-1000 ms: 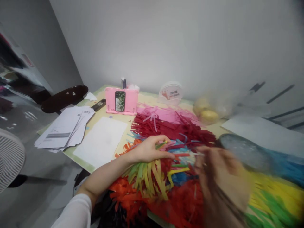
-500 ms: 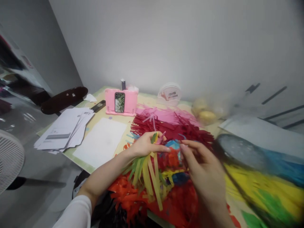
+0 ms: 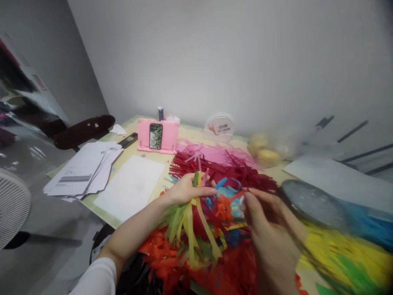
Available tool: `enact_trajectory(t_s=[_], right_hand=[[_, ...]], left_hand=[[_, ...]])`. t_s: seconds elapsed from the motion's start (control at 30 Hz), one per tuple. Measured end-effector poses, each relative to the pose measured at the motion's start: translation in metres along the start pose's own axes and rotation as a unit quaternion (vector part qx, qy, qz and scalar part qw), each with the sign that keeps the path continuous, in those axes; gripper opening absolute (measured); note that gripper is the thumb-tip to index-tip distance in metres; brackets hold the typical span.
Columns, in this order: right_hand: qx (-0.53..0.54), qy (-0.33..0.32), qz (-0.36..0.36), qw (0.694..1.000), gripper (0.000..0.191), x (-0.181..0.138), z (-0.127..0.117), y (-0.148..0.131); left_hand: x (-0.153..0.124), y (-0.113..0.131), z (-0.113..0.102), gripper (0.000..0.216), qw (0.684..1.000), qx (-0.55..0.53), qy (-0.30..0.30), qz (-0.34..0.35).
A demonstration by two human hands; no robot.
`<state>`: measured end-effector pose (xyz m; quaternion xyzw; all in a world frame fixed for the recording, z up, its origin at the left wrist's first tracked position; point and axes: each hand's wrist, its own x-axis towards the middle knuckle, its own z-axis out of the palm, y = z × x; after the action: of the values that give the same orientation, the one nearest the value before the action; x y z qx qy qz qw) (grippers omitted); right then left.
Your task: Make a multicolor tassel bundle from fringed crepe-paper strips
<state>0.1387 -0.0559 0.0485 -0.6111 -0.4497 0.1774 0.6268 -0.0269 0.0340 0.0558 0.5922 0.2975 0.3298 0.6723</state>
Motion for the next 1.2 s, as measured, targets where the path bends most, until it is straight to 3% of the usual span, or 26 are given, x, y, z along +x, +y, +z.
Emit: enact_trajectory(t_s=[0.1, 0.2, 0.37, 0.67, 0.87, 1.03, 1.2], right_hand=[[-0.042, -0.071, 0.023, 0.996, 0.032, -0.004, -0.002, 0.000], [-0.059, -0.124, 0.032, 0.990, 0.034, -0.004, 0.000, 0.000], [-0.060, -0.127, 0.035, 0.989, 0.033, -0.002, 0.001, 0.001], [0.018, -0.191, 0.081, 0.978, 0.038, 0.001, -0.004, 0.000], [0.030, -0.194, 0.100, 0.975, 0.040, 0.000, -0.007, 0.000], [0.064, -0.185, 0.117, 0.974, 0.042, 0.002, -0.001, -0.007], [0.114, -0.210, 0.181, 0.954, 0.051, 0.012, -0.001, -0.005]], left_hand=[[0.000, -0.003, 0.003, 0.048, 0.999, -0.003, 0.046, 0.020], [-0.001, -0.003, 0.005, 0.047, 0.998, -0.007, 0.039, 0.040], [-0.002, -0.002, 0.006, 0.046, 0.998, 0.006, 0.037, 0.045], [-0.003, -0.004, 0.006, 0.042, 0.989, 0.112, 0.083, 0.059], [-0.003, -0.005, 0.008, 0.041, 0.993, 0.083, 0.057, 0.065], [-0.006, 0.001, 0.010, 0.039, 0.984, 0.148, 0.059, 0.074], [-0.004, -0.004, 0.011, 0.031, 0.971, 0.210, 0.013, 0.115]])
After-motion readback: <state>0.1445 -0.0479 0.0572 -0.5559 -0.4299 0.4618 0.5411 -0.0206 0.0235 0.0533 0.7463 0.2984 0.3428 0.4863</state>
